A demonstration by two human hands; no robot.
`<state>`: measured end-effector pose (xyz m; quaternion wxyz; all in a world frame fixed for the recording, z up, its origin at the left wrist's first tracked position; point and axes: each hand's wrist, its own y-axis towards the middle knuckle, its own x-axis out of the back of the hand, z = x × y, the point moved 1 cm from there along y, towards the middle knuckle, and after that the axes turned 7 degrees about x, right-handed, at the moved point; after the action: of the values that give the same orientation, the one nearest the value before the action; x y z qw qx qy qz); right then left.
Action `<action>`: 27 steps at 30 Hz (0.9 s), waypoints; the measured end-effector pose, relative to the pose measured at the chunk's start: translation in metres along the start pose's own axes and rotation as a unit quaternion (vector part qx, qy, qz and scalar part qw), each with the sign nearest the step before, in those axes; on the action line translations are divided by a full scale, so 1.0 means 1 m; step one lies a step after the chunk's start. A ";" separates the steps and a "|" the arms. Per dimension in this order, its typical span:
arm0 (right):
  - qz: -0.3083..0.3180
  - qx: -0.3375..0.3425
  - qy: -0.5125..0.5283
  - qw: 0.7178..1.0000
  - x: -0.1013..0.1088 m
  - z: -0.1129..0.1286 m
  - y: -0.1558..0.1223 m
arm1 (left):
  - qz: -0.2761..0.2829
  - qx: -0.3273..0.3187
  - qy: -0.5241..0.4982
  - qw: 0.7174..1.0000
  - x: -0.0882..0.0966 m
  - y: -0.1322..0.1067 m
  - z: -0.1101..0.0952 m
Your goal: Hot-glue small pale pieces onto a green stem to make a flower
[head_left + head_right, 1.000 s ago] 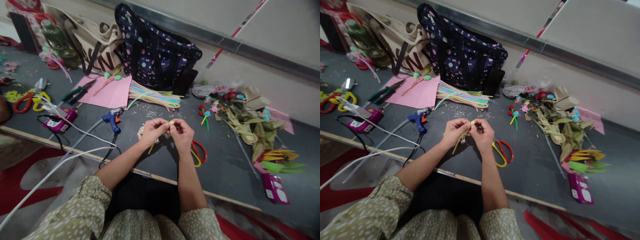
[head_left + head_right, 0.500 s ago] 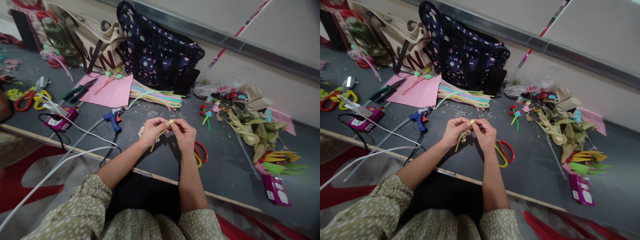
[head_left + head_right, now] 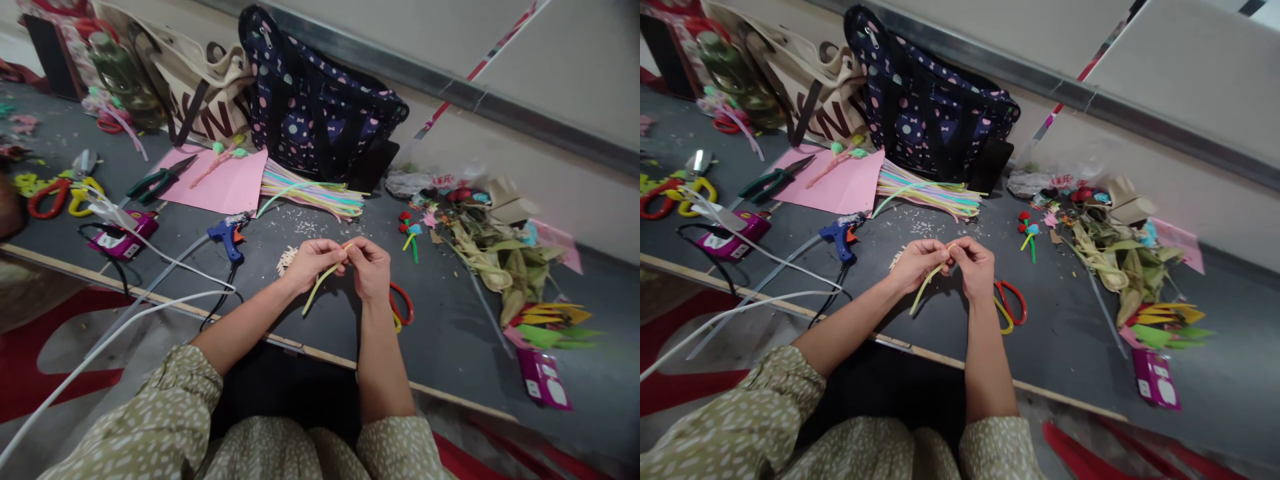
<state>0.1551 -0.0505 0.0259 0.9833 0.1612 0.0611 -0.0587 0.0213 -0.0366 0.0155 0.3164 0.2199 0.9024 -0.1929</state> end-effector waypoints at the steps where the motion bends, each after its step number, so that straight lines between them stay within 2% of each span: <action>1: 0.001 0.003 -0.006 1.000 0.000 0.000 0.000 | 0.001 0.002 0.001 1.000 0.000 0.001 0.000; 6: -0.026 0.013 -0.030 0.999 0.000 -0.001 0.000 | 0.000 0.013 0.009 1.000 0.002 0.003 0.001; 10: -0.071 -0.025 -0.011 0.997 0.001 -0.005 0.002 | -0.003 0.028 0.031 0.999 0.004 0.004 0.001; 14: -0.049 -0.054 -0.002 0.997 0.003 -0.006 0.004 | -0.004 0.036 0.031 0.999 0.005 0.005 0.001; 18: -0.051 -0.023 -0.037 0.998 0.004 -0.003 0.005 | 0.005 0.031 0.054 0.998 0.004 0.004 0.002; 23: -0.066 0.011 -0.057 0.996 0.005 -0.003 0.006 | -0.018 -0.044 0.178 0.983 0.000 0.001 0.004; 27: -0.060 0.064 -0.097 0.991 0.005 -0.001 0.005 | -0.026 -0.054 0.211 0.976 -0.001 0.000 0.002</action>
<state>0.1603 -0.0463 0.0258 0.9668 0.2137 -0.0290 -0.1370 0.0233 -0.0382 0.0149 0.1250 0.2151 0.9632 -0.1015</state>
